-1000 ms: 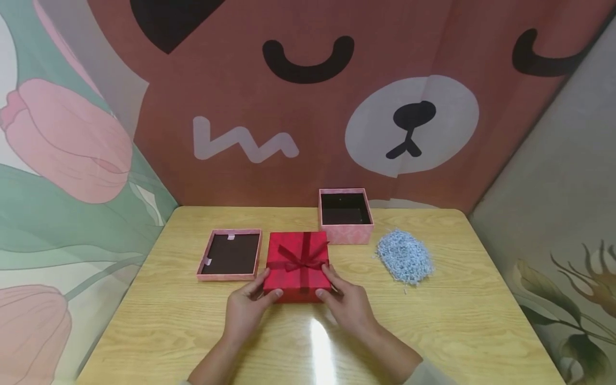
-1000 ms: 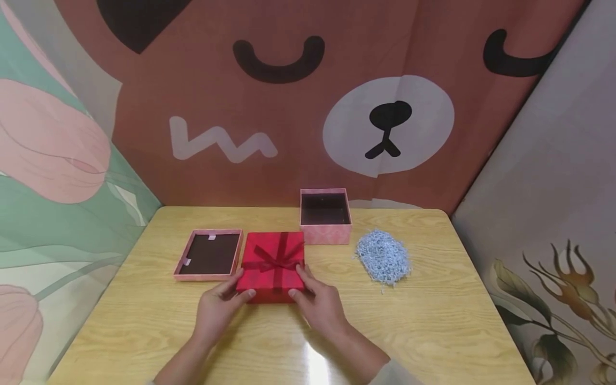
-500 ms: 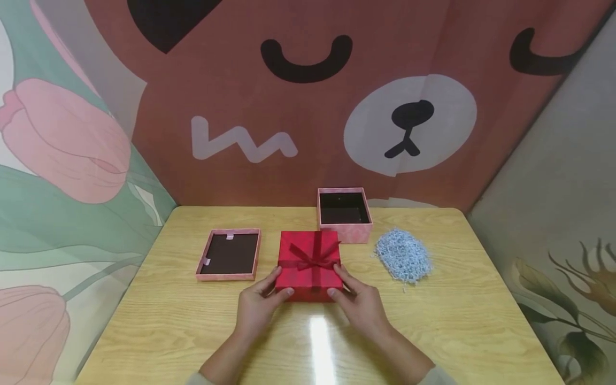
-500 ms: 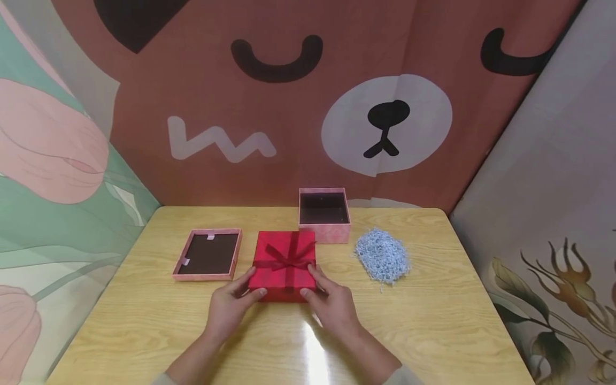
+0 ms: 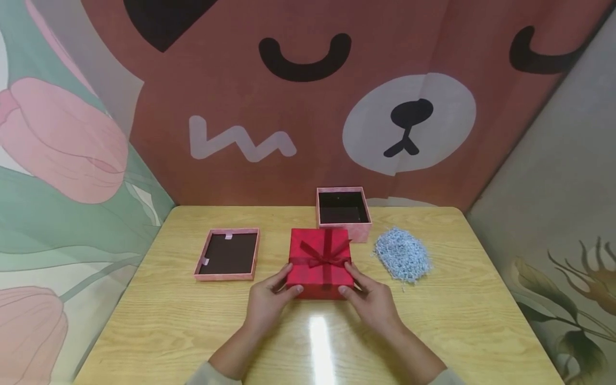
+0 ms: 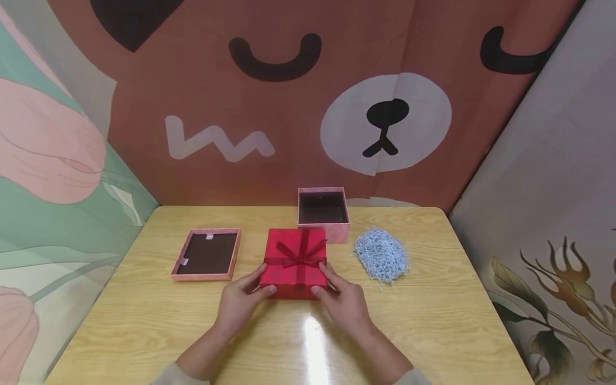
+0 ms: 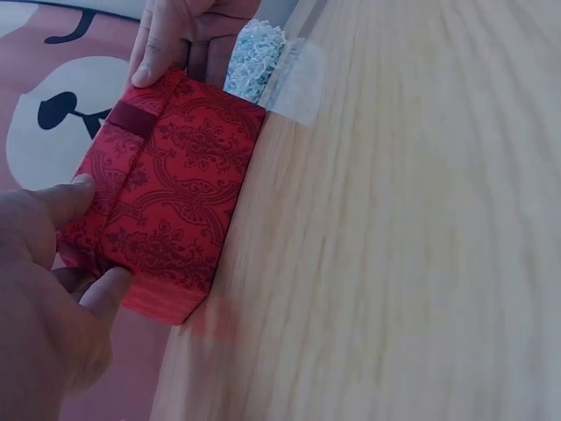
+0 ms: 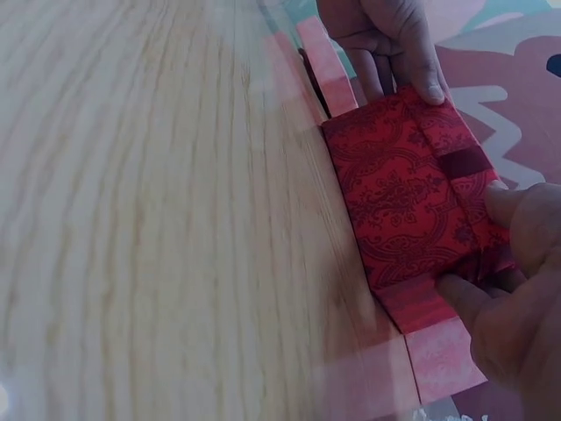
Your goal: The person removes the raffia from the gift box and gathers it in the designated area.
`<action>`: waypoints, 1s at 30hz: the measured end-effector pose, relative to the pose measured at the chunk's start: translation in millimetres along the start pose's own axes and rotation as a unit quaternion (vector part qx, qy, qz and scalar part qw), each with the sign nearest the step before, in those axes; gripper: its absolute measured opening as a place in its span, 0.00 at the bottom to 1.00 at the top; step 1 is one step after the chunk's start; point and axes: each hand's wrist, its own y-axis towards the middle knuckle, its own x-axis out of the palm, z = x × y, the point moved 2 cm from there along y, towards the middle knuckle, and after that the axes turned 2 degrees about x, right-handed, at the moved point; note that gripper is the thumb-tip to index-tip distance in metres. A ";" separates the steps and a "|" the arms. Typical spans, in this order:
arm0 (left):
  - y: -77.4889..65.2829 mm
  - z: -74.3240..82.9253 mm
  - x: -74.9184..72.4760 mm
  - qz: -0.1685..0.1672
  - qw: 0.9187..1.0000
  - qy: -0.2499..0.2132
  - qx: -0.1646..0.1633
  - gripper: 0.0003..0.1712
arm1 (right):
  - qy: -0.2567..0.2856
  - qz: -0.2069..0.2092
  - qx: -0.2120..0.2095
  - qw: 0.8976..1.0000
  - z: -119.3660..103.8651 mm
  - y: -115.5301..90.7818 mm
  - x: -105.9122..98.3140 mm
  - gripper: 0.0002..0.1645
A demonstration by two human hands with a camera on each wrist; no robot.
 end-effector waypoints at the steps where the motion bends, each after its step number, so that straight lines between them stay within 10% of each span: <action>1: 0.4 0.0 1.0 -0.001 1.000 0.002 0.002 0.34 | 0.000 -0.001 -0.001 1.000 0.3 0.1 -1.3 0.36; 14: 1.4 6.3 12.2 -0.002 1.000 -0.006 0.027 0.33 | 0.006 -0.007 -0.027 1.000 6.6 3.4 -15.3 0.36; 30: 12.9 0.5 10.7 -0.085 0.989 0.123 -0.009 0.62 | -0.054 -0.057 0.003 0.997 13.9 13.5 -19.2 0.64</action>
